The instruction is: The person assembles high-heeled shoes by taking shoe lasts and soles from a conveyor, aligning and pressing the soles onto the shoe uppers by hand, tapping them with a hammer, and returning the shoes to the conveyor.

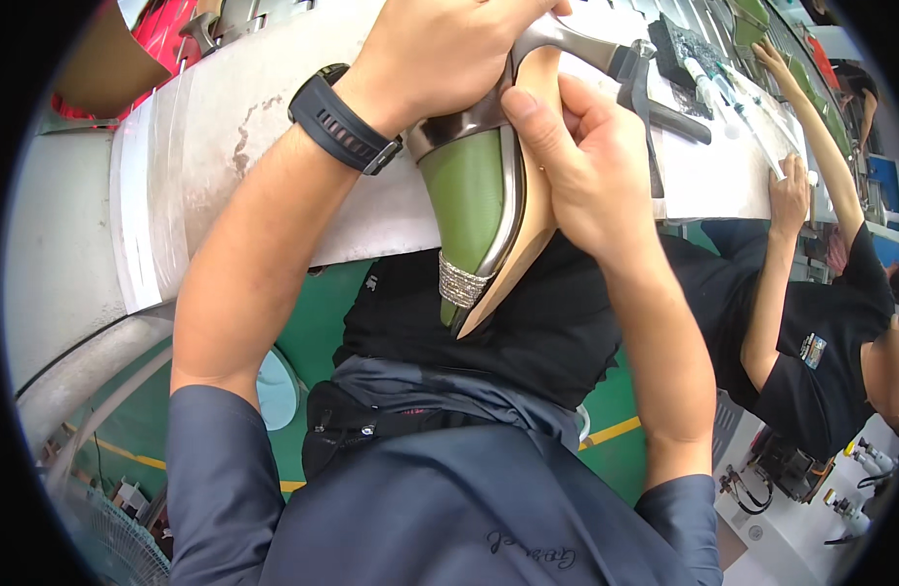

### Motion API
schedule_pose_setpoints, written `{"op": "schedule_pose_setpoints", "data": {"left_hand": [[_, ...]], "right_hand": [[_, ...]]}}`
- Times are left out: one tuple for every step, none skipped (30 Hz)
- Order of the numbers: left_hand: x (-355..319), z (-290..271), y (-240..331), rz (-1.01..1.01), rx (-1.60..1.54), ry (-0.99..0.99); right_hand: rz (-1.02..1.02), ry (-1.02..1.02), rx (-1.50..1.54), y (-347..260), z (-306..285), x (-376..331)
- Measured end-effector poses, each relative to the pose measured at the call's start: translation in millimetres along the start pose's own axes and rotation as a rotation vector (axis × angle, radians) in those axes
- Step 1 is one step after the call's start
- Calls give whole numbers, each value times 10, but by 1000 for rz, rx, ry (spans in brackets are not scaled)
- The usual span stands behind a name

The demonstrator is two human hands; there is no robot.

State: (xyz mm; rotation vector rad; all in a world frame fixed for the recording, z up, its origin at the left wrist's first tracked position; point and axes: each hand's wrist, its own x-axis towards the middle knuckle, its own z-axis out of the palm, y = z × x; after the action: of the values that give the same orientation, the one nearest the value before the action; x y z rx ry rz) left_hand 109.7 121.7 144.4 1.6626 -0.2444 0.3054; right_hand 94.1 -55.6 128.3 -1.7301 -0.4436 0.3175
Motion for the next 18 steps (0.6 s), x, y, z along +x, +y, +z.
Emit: {"op": "schedule_pose_setpoints", "data": {"left_hand": [[-3, -6, -3, -7, 2, 2], [-7, -10, -6, -14, 3, 3], [-17, -24, -12, -9, 3, 3], [-31, -37, -22, -17, -6, 1], [-38, -51, -23, -25, -15, 0], [-53, -68, -16, -21, -19, 3], [-75, -88, -6, -37, -7, 4], [-87, -113, -8, -55, 5, 7], [-98, -108, -5, -58, -1, 15], [-101, -88, 1, 9, -50, 16], [-107, -69, 0, 76, -98, 18], [-115, -66, 0, 43, -112, 21], [-109, -64, -3, 41, -115, 28], [-97, -63, -1, 29, -100, 36], [-95, -66, 14, 18, -82, 42], [-107, -81, 44, 18, -82, 44], [-126, -103, 88, 1, -68, 37], [-132, -127, 128, -10, -56, 26]], "right_hand": [[-2, 1, -2, -19, 30, -22], [-37, 53, -33, -39, 86, -62], [-73, 107, -62, -46, 125, -87], [12, 80, 58, -12, 130, -98], [8, 81, 54, -16, 95, -106], [103, -53, 200, -15, 22, -115], [198, -193, 345, -4, -54, -112], [210, -282, 355, 51, -118, -136], [216, -287, 348, 41, -110, -159], [200, -276, 372, 30, -98, -179], [184, -264, 396, 18, -86, -199], [166, -245, 372, -8, -63, -189], [170, -250, 368, -60, -40, -194], [182, -216, 266, -125, -18, -206], [191, -180, 166, -161, 8, -222], [142, -147, 170, -156, 63, -227], [139, -148, 170, -136, 85, -233], [100, -121, 119, -122, 101, -246]]}}
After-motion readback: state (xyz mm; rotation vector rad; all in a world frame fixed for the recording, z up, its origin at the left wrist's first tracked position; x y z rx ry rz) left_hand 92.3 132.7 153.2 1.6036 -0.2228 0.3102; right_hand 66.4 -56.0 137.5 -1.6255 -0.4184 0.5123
